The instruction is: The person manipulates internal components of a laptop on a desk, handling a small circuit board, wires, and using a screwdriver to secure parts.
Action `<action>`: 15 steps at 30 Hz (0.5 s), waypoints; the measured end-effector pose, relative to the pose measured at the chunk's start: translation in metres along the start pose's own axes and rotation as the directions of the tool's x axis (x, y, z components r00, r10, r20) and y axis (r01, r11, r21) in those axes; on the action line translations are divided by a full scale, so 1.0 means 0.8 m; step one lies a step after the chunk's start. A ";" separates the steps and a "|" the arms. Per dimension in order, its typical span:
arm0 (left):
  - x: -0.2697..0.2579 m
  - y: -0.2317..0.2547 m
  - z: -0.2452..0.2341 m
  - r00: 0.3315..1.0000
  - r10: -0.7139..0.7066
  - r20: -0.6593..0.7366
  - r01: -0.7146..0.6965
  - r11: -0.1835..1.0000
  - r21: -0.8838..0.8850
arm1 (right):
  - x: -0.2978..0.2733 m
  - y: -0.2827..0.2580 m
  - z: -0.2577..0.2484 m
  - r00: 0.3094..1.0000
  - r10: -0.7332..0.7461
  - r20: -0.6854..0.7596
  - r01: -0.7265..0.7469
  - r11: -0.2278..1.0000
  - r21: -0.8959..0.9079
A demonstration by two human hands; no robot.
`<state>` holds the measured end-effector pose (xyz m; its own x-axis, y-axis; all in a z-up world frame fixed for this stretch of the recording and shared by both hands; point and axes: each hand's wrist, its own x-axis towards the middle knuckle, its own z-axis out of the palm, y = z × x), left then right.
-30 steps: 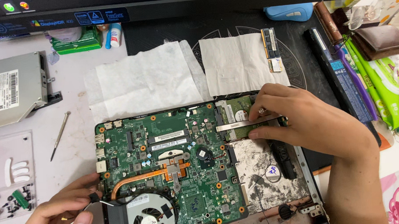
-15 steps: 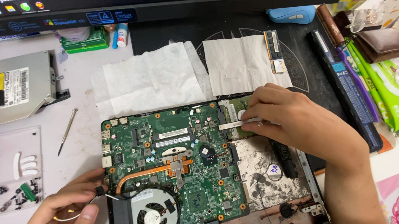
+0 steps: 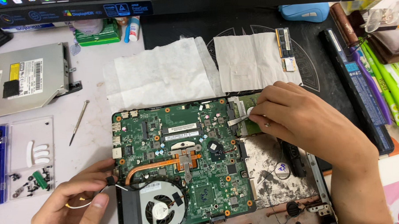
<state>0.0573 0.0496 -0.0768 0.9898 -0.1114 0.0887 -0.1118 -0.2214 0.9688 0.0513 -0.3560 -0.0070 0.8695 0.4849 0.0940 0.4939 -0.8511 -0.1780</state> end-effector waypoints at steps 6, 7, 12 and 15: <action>0.000 -0.003 0.000 0.999 0.037 -0.004 -0.037 0.997 -0.070 | -0.001 -0.010 -0.016 0.996 0.073 -0.041 -0.065 0.982 0.177; 0.001 -0.004 -0.001 0.999 0.049 0.017 -0.047 0.994 -0.094 | -0.002 -0.013 -0.022 0.992 0.099 -0.081 -0.084 0.982 0.169; 0.001 -0.009 0.000 0.999 0.054 0.008 -0.052 0.990 -0.133 | -0.030 -0.013 -0.041 0.913 0.350 -0.209 -0.318 0.933 0.170; 0.002 -0.035 -0.007 0.991 0.130 0.021 -0.117 0.942 -0.315 | -0.045 -0.019 -0.046 0.830 0.485 -0.275 -0.402 0.862 0.308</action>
<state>0.0628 0.0611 -0.1024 0.9648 -0.1592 0.2092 -0.1933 0.1096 0.9750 0.0128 -0.3677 0.0281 0.9632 -0.0655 0.2605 0.0744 -0.8667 -0.4932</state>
